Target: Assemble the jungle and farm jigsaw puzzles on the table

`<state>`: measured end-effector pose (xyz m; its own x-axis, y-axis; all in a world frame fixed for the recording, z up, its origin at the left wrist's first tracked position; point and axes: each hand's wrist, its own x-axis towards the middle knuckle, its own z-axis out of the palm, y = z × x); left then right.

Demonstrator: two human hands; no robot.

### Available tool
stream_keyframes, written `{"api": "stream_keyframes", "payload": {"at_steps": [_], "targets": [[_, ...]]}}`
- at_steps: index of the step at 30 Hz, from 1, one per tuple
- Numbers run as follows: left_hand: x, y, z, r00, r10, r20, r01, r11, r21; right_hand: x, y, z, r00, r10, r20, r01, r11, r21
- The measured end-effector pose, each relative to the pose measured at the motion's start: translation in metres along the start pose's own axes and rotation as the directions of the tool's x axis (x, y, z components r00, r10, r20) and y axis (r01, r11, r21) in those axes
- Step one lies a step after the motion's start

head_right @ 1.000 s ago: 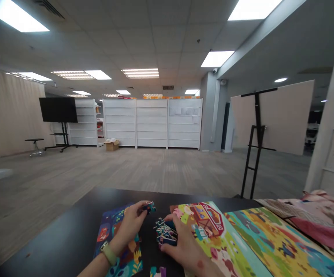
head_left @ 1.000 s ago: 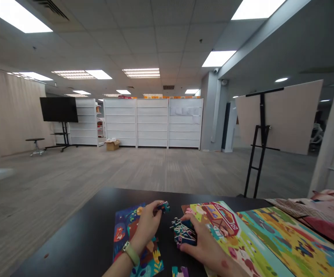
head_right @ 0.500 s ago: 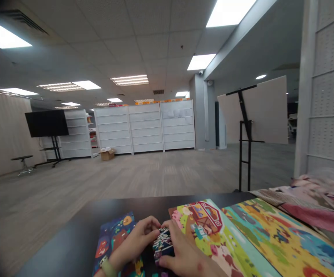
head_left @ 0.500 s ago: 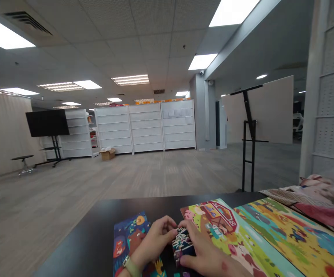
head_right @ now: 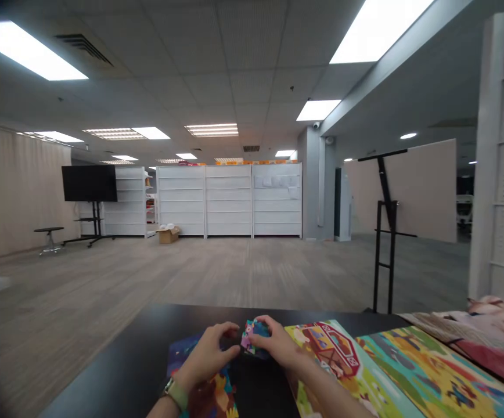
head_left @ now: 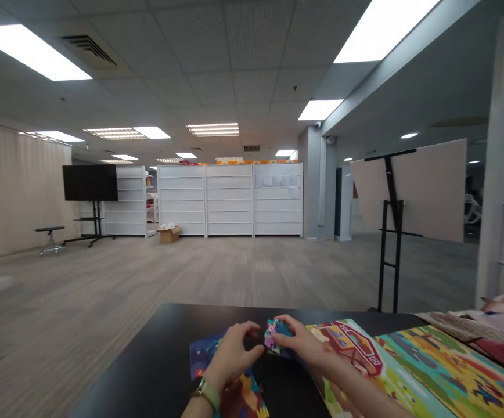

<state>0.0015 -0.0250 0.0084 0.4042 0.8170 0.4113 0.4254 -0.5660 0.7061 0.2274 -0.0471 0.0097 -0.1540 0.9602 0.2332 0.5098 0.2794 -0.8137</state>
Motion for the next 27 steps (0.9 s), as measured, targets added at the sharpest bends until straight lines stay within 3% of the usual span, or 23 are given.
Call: {"api": "stream_keyframes", "payload": {"at_steps": [7,12,14,16,18,19,20,23,27], "targets": [[0.001,-0.008,0.005,0.997,0.012,0.071,-0.023,0.988,0.153,0.038,0.007,0.024,0.999,0.036,-0.009,-0.037,0.958,-0.283],[0.005,-0.010,0.008,0.995,-0.014,0.103,-0.011,0.973,0.231,0.035,-0.006,0.008,0.999,0.035,-0.039,-0.047,0.940,-0.339],[0.006,-0.011,0.005,0.992,-0.040,0.117,0.009,0.968,0.252,0.019,-0.019,-0.005,0.999,0.008,-0.053,-0.026,0.936,-0.350],[0.007,-0.012,-0.003,0.990,-0.086,0.108,0.053,0.958,0.281,-0.008,-0.033,-0.017,1.000,0.002,0.021,0.006,0.930,-0.366],[0.008,-0.016,-0.015,0.984,-0.154,0.092,0.117,0.941,0.319,-0.042,-0.047,-0.023,0.982,0.032,0.185,0.039,0.929,-0.369],[0.007,-0.018,-0.022,0.977,-0.195,0.089,0.154,0.928,0.340,-0.059,-0.052,-0.024,0.940,0.084,0.330,0.047,0.927,-0.372],[0.006,-0.020,-0.029,0.966,-0.239,0.094,0.191,0.913,0.361,-0.075,-0.057,-0.024,0.909,0.115,0.400,0.051,0.923,-0.382],[-0.001,-0.025,-0.045,0.922,-0.359,0.145,0.275,0.871,0.407,-0.103,-0.061,-0.019,0.909,0.110,0.402,0.071,0.910,-0.409],[-0.009,-0.021,-0.056,0.886,-0.414,0.208,0.294,0.850,0.437,-0.103,-0.054,-0.015,0.912,0.132,0.389,0.024,0.929,-0.370]]}}
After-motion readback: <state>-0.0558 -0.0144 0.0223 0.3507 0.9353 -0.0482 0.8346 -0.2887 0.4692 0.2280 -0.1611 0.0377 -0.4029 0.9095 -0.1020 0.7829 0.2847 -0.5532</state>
